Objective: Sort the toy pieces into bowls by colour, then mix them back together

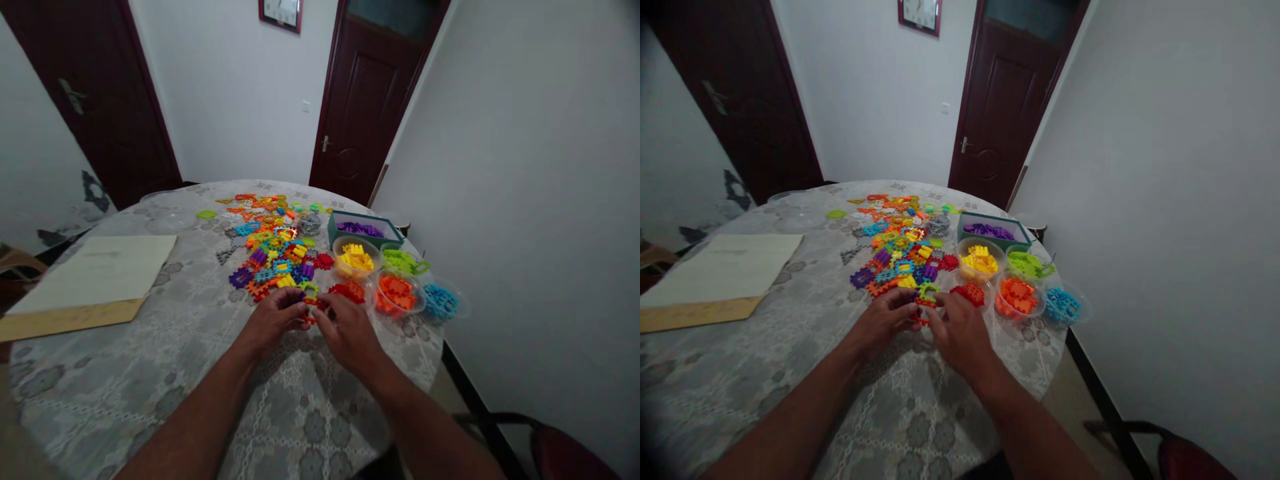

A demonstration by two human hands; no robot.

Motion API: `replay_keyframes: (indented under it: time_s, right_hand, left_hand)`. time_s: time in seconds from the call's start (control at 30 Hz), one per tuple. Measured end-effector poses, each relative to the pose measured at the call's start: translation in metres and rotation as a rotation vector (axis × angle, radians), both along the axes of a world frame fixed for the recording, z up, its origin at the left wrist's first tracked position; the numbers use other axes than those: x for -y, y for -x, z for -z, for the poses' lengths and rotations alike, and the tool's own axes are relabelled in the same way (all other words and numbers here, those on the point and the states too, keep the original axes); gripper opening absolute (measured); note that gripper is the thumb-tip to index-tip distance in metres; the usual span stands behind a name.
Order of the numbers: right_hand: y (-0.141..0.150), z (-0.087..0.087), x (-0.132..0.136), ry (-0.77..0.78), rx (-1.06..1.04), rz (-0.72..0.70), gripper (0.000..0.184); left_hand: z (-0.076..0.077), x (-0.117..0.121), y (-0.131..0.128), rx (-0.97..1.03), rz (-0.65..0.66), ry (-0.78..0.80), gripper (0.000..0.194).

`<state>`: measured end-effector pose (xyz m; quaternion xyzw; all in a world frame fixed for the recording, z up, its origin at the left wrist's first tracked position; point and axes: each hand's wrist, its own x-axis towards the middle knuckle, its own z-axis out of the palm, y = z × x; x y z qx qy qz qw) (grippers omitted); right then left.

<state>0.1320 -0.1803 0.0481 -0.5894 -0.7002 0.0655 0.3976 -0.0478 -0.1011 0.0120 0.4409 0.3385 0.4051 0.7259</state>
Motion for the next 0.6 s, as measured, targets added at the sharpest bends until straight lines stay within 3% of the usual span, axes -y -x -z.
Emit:
replay_keyframes:
  time_s: [0.13,0.33,0.47,0.6]
  right_hand:
    - [0.017,0.01,-0.001,0.024,-0.138,-0.003,0.019]
    - [-0.014,-0.004,0.014,0.032,-0.278,0.137,0.016]
    - [-0.055,-0.01,0.015,-0.114,-0.105,0.224,0.016]
    - [-0.089,-0.001,0.0,-0.208,0.101,0.159,0.016]
  left_hand:
    - [0.001,0.0,0.002,0.032,0.038,0.007,0.039]
    - [0.003,-0.002,0.001,0.044,0.005,0.038,0.034]
    - [0.005,-0.003,0.0,0.046,-0.011,0.026,0.032]
    - [0.006,-0.004,0.0,0.014,-0.024,0.005,0.035]
